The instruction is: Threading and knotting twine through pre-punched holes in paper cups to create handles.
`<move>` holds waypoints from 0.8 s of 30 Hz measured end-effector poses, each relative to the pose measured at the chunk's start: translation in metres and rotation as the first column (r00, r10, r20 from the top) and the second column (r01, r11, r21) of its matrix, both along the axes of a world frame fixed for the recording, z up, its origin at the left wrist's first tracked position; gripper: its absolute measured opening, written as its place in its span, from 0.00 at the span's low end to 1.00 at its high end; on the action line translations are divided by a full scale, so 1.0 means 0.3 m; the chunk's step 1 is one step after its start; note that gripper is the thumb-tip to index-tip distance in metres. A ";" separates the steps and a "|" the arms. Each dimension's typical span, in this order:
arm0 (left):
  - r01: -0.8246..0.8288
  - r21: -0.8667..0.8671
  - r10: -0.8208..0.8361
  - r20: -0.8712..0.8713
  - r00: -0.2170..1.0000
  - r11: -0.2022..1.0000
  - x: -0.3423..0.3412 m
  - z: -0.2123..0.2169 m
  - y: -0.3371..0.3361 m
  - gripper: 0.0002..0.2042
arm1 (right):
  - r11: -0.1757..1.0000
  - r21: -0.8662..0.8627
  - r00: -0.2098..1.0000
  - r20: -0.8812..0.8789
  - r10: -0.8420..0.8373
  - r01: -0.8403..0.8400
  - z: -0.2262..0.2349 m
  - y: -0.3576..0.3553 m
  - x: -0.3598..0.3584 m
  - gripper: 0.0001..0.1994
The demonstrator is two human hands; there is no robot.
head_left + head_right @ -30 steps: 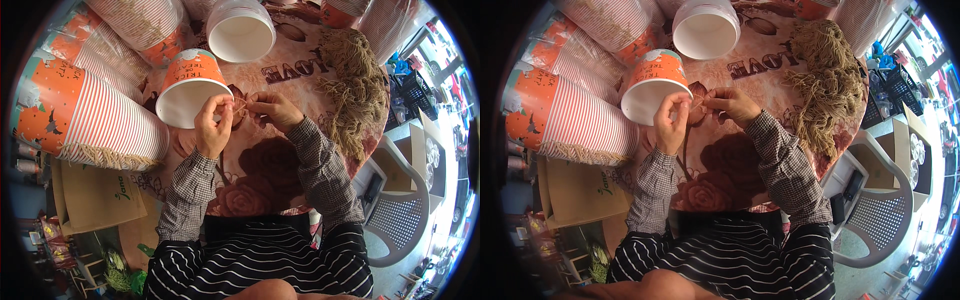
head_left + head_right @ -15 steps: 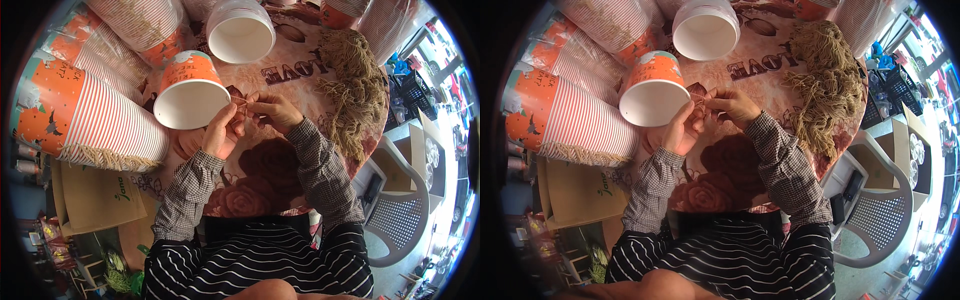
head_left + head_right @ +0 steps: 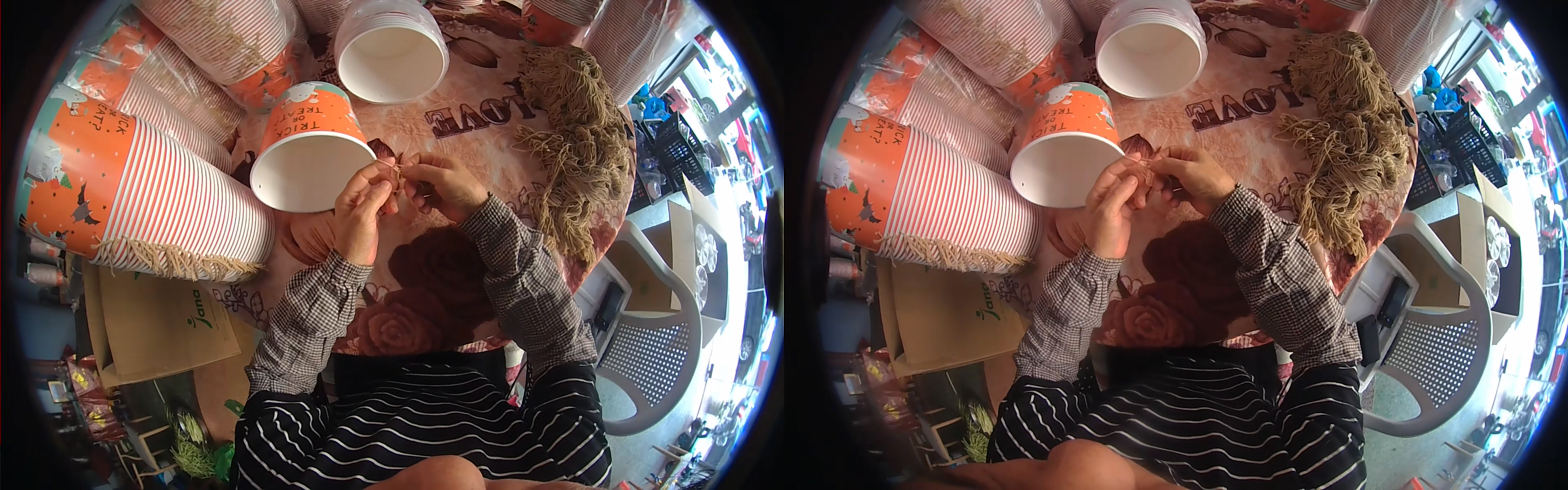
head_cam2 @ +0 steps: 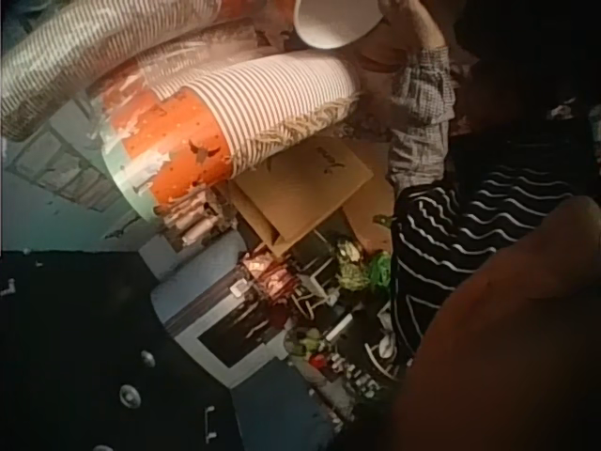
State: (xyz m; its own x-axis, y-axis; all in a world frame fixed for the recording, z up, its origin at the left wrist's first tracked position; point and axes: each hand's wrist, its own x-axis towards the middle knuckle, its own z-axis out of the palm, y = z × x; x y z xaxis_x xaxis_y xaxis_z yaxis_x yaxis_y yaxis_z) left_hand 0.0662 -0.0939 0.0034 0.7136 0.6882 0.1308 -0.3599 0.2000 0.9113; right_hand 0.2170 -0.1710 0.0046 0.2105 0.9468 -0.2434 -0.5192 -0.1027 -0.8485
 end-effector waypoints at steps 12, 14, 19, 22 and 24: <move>-0.094 0.608 0.230 -0.150 0.961 0.788 0.005 -0.010 0.013 0.07 | 0.992 -0.056 0.984 0.136 0.118 -0.111 0.009 -0.005 0.008 0.07; -0.097 0.503 0.213 -0.178 0.961 0.859 0.004 -0.011 0.012 0.07 | 0.993 -0.042 0.988 0.100 0.118 -0.115 0.019 -0.010 0.008 0.07; -0.099 0.088 0.113 -0.176 0.978 0.991 -0.003 -0.014 0.021 0.07 | 0.996 -0.013 0.992 -0.081 0.092 -0.093 0.014 -0.010 0.020 0.08; -0.110 0.115 0.124 -0.120 0.985 0.987 0.003 -0.013 0.006 0.06 | 0.992 -0.009 0.989 -0.082 0.123 -0.124 0.019 -0.018 0.032 0.08; -0.147 0.154 0.161 -0.082 0.983 0.977 -0.001 -0.021 0.009 0.05 | 0.987 -0.015 0.985 -0.059 0.161 -0.162 0.040 -0.017 0.021 0.08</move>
